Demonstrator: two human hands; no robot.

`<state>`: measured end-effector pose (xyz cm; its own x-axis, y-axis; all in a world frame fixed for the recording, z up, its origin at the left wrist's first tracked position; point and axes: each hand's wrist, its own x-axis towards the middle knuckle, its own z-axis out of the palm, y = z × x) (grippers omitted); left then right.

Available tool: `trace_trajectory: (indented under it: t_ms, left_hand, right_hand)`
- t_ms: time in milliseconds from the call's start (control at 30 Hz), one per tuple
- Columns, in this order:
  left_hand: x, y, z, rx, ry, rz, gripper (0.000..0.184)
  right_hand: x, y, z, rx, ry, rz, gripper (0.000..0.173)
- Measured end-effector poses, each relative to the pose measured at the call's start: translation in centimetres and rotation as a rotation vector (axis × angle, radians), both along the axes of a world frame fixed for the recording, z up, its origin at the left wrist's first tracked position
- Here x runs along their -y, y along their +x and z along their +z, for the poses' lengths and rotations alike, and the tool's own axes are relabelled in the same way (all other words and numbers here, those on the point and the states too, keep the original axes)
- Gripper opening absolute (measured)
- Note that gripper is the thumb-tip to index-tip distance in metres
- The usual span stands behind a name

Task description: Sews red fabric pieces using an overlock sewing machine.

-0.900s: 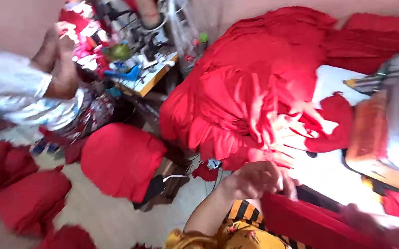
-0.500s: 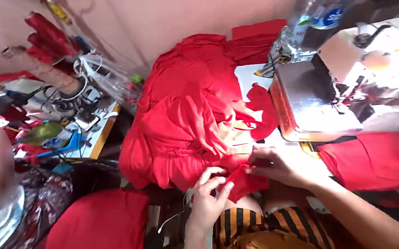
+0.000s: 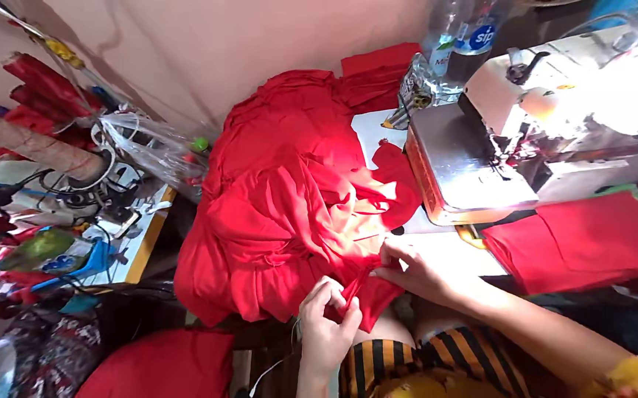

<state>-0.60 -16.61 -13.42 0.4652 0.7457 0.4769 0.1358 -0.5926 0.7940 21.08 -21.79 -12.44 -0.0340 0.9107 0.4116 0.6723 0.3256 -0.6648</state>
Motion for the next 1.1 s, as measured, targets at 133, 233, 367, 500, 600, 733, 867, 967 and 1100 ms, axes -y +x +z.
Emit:
trace_trajectory:
  t_ms: [133,233,367,500,600,733,867,967,1100]
  left_hand:
    - [1.0,2.1,1.5,-0.063,-0.03,0.099,0.029]
    - [0.3,5.1,2.9,-0.093,0.11,0.063,0.018]
    - [-0.6,13.4,6.9,-0.113,0.361,-0.082,0.018]
    - [-2.6,22.3,8.1,-0.504,0.362,-0.259,0.019]
    - [-3.1,24.8,7.7,-0.741,0.357,-0.321,0.028]
    - [-2.3,25.0,7.7,-0.68,0.305,-0.284,0.03]
    - [-3.1,26.3,8.5,-0.756,0.159,-0.24,0.024]
    - [-4.6,26.9,7.9,-0.715,0.128,-0.243,0.017]
    - [-6.5,26.2,7.5,-0.447,0.234,-0.258,0.022]
  right_hand:
    - [1.4,1.4,0.4,0.271,0.318,-0.106,0.017]
    - [2.7,4.2,0.5,0.29,0.438,-0.295,0.023]
    - [4.5,7.2,0.2,-0.332,0.545,-0.521,0.013]
    - [5.8,8.0,1.0,-1.146,0.299,-0.645,0.019]
    - [8.0,8.5,1.4,-1.505,0.047,-0.582,0.028]
    - [9.5,8.8,0.6,-1.456,0.022,-0.635,0.027]
    - [6.9,10.3,-0.8,-0.954,0.209,-0.79,0.024]
    - [4.8,11.2,-1.6,-0.785,0.3,-0.8,0.028]
    - [3.7,12.2,-1.9,-0.808,0.31,-0.726,0.034]
